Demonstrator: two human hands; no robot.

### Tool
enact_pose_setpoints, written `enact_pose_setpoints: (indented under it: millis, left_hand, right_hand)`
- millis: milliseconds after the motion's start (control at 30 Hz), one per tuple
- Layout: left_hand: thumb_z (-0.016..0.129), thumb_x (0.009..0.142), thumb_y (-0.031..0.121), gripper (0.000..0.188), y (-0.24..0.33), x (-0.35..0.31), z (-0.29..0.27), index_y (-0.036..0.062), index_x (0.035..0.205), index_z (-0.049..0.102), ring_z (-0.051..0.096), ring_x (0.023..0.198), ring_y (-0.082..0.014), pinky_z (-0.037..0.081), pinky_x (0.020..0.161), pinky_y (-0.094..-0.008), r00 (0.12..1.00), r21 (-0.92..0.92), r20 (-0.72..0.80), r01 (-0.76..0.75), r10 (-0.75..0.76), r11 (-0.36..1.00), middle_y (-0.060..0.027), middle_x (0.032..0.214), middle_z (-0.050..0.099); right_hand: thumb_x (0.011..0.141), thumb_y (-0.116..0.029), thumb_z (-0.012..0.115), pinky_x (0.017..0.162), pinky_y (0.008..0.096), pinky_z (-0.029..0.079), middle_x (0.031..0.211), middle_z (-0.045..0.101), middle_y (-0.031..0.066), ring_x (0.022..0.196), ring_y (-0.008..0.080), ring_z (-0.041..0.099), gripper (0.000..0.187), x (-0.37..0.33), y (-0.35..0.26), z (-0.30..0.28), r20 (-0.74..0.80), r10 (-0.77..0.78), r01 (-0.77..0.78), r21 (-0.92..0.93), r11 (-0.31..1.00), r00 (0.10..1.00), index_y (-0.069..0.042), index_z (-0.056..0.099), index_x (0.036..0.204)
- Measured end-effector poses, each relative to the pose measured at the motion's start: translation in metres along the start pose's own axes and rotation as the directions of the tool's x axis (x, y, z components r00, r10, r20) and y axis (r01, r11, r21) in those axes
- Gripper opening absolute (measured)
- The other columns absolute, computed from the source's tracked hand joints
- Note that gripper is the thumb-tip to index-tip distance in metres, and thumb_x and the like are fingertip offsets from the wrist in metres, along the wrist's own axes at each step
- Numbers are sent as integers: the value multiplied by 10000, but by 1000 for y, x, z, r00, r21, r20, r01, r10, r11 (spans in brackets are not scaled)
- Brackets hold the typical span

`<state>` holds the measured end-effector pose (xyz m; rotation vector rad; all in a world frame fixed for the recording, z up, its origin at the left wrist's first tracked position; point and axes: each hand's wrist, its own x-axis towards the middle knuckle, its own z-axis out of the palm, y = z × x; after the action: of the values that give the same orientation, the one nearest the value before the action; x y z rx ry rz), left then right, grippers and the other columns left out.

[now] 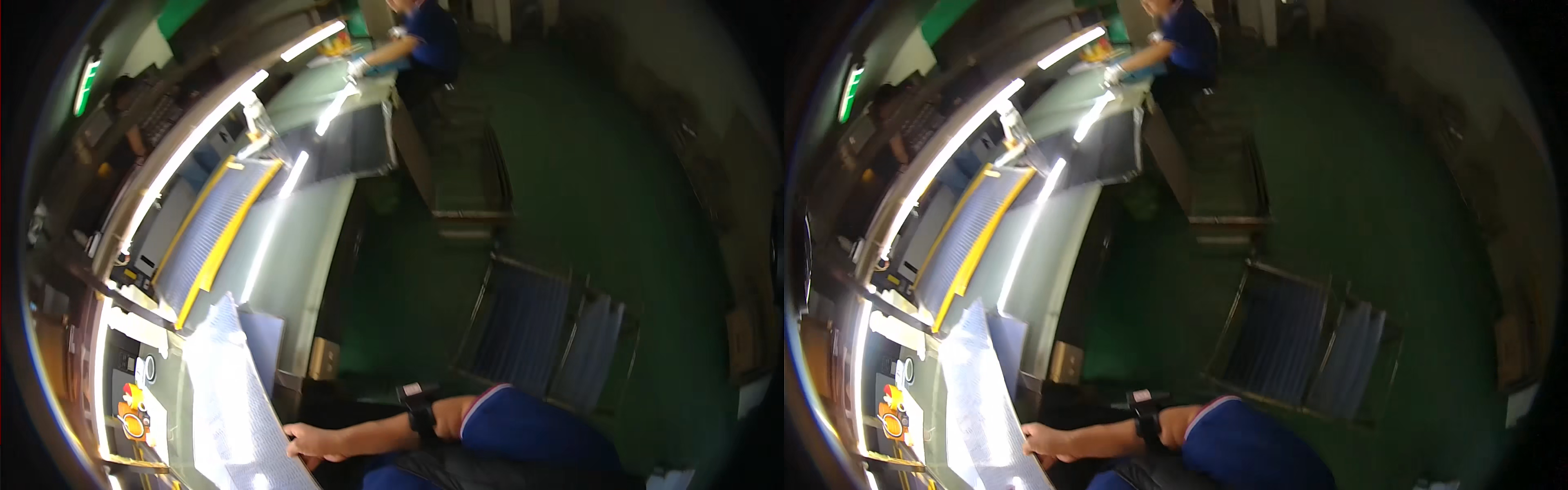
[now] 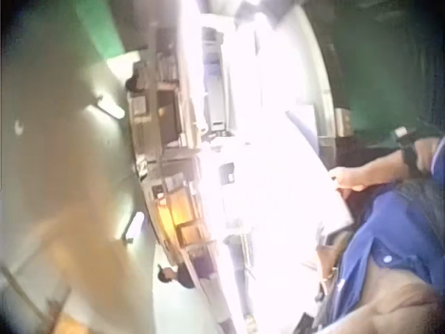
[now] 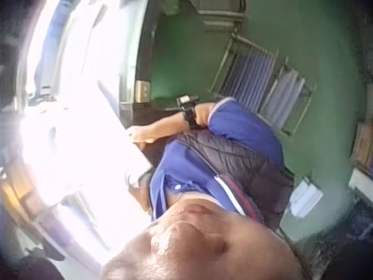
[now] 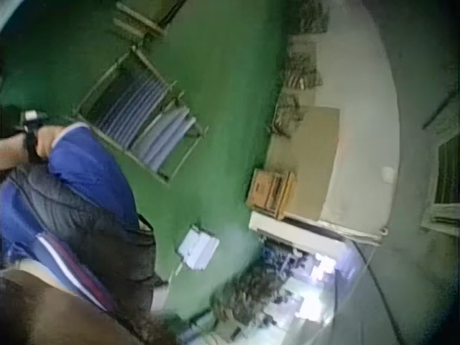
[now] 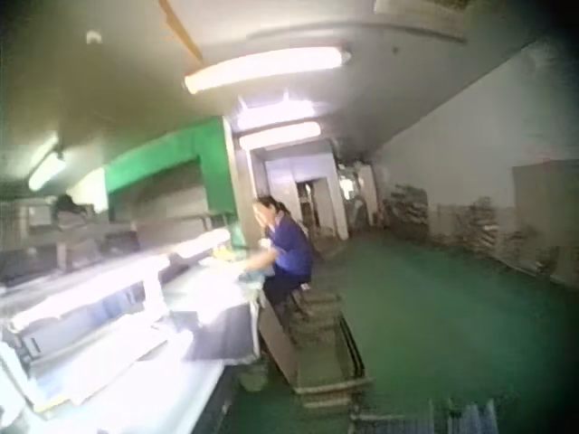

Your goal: Inspecting large technical sheets on a light table and sorting them into vertical racks.

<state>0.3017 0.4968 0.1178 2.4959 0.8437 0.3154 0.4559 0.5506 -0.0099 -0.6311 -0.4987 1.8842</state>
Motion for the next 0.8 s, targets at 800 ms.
enact_pose_setpoints:
  millis: [800]
  left_hand:
    - [477, 946, 81, 180, -104, -39, 34, -45, 1040, 565, 631, 868, -175, 523, 752, -295, 864, -586, -153, 312, -480, 748, -139, 999, 642]
  right_hand:
    - [852, -262, 434, 778, 373, 542, 1107, 541, 111, 898, 195, 605, 447, -4, -23, 4, 31, 138, -136, -48, 990, 990, -100, 403, 1268]
